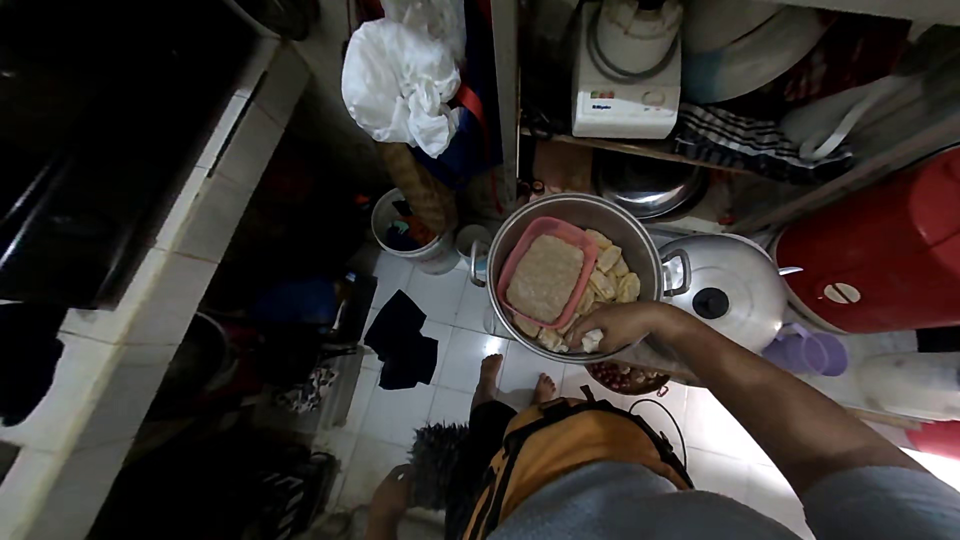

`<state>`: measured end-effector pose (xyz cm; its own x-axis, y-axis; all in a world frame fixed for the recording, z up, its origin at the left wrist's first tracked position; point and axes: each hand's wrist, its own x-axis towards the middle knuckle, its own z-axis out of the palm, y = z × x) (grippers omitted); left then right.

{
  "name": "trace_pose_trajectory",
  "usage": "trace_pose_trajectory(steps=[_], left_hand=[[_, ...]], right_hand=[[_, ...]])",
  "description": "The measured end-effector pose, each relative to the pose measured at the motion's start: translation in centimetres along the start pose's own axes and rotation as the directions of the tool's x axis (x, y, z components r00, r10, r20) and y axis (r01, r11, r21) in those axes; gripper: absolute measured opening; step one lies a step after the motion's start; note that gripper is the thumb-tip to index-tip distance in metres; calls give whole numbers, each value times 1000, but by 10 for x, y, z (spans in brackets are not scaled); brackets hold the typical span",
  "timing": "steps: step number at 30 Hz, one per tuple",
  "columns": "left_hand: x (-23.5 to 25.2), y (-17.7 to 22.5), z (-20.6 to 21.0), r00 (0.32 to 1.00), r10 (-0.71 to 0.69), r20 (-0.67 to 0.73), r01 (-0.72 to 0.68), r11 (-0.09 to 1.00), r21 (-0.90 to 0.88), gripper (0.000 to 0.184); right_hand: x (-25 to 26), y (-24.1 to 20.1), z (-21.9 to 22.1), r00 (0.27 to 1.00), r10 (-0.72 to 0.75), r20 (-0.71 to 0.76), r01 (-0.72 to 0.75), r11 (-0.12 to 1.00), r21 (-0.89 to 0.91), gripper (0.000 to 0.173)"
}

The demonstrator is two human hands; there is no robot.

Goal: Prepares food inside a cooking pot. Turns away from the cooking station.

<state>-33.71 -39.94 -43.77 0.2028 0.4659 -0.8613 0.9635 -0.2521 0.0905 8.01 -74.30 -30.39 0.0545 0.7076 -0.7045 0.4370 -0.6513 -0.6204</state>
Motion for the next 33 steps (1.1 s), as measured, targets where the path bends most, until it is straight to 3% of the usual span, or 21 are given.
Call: trace_pose_trajectory(steps=[4, 8, 10, 13, 17, 22, 25, 27, 29, 30, 31, 33], left_hand=[[2, -1, 0, 1000, -3, 9, 3, 1000, -13, 41], [4, -5, 1, 1000, 0, 21, 0, 1000, 1, 41], [4, -4, 1, 1000, -9, 17, 9, 1000, -9, 41], [3, -4, 1, 1000, -6, 7, 6, 999, -35, 41], [2, -1, -2, 1000, 9, 3, -9, 1000, -25, 40], [5, 1, -4, 999, 44, 9, -43, 997, -61, 39], [12, 4, -11, 995, 88, 45, -88, 996, -17, 40], [17, 11, -19, 991, 119, 67, -119, 993, -7, 40], [25, 18, -28, 988, 144, 56, -142, 989, -46, 41], [30, 23, -34, 987, 154, 47, -151, 987, -61, 42], [36, 28, -40, 987, 160, 37, -157, 985, -74, 42], [43, 39, -56, 986, 163, 29, -160, 984, -77, 41]], right_hand=[[-7, 8, 0, 994, 3, -109, 24, 969, 246, 36], [-15, 19, 1, 981, 39, -188, 70, 841, 537, 33], [-20, 20, 6, 972, 21, -236, 152, 710, 688, 33], [-21, 23, 15, 935, 44, -351, 303, 414, 859, 31], [-23, 9, 24, 879, 139, -456, 437, 147, 887, 27], [-25, -7, 34, 831, 126, -541, 542, 31, 840, 29], [-25, -26, 34, 782, 254, -569, 603, -73, 795, 23], [-19, -29, 33, 687, 400, -606, 662, -2, 749, 22], [-15, -24, 33, 551, 502, -667, 609, 304, 732, 22], [-15, -21, 33, 510, 505, -696, 506, 479, 718, 22], [-16, -19, 33, 507, 477, -718, 383, 621, 683, 22], [-18, -22, 34, 602, 399, -692, 129, 806, 578, 23]])
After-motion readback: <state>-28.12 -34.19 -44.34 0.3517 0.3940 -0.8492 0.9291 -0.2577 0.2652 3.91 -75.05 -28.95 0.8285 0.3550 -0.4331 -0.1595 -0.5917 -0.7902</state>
